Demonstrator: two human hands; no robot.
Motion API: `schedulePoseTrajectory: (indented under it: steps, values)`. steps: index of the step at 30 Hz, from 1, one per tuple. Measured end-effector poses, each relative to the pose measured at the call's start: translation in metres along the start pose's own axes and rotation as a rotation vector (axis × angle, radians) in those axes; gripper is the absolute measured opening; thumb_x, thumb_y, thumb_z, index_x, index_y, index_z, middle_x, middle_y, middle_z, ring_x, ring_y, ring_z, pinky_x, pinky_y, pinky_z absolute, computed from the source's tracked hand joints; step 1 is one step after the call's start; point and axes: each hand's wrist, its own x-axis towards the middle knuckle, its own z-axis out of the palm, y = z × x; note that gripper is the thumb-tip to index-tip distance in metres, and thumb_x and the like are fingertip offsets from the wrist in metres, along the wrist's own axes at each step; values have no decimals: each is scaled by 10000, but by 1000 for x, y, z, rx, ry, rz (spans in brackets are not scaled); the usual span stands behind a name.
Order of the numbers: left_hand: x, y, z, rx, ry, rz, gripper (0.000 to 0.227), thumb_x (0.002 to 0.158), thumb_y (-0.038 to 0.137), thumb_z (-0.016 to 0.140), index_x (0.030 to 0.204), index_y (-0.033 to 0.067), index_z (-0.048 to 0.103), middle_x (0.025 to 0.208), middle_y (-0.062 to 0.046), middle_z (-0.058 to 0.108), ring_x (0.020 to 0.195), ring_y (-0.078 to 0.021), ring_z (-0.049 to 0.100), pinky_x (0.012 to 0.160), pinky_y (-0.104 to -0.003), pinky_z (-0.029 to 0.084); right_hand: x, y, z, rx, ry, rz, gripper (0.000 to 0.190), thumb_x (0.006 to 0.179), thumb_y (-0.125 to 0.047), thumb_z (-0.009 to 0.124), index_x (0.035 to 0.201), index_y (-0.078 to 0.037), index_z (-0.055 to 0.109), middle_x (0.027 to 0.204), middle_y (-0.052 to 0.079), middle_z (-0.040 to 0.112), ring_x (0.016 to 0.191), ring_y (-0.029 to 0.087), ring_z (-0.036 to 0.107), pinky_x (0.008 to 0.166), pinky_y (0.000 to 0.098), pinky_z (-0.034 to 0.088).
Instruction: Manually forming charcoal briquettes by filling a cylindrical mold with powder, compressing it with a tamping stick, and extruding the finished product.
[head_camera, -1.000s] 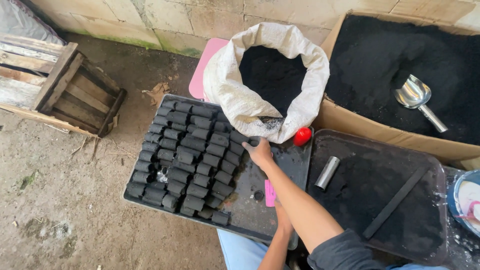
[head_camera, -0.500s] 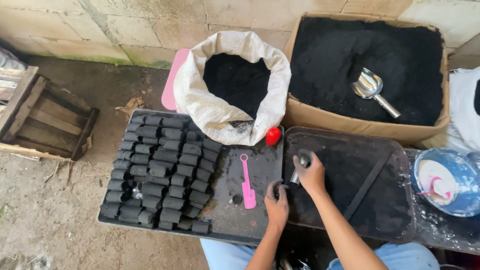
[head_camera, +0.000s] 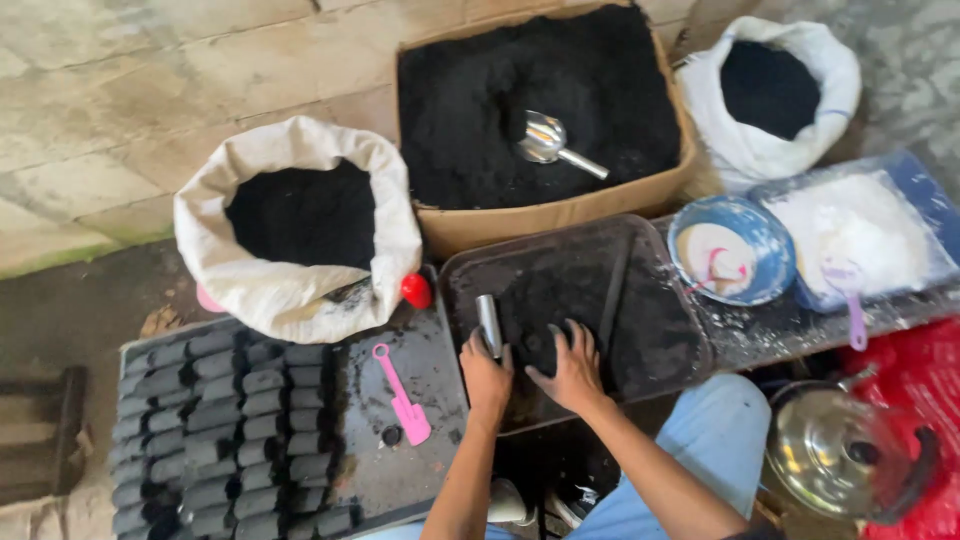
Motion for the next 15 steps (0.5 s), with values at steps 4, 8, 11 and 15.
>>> schedulePoseTrajectory:
  steps: [4,8,11,15]
  values:
    - [4,7,2,51,80,9,476,764,155,568,1191,7,421,970,-182,515,838,-336,564,773,-404,455,-13,25,-18,-100,3,-43,682,721,-407,636,1258,-77,377,1307,205,278,1252,415,238,889,556,364]
    - [-5,13,-3,161,145,-22,450,779,115,508,1210,43,401,1097,-141,439,949,-298,482,775,-387,431,-8,73,6,-81,120,372,552,760,-440,581,1154,-72,466,1144,171,426,1060,364,445,805,507,415]
    - [-19,20,4,322,184,39,468,731,147,520,1178,84,398,1240,-121,347,1109,-298,370,833,-411,382,2,88,32,8,203,437,448,739,-377,600,1031,-41,555,981,182,544,920,353,566,722,447,481]
    - [-38,29,4,156,145,343,500,687,140,529,1165,32,433,1274,-219,339,1147,-412,347,948,-501,305,18,55,-5,270,191,602,354,798,-278,601,985,21,574,955,230,557,903,409,543,766,466,455]
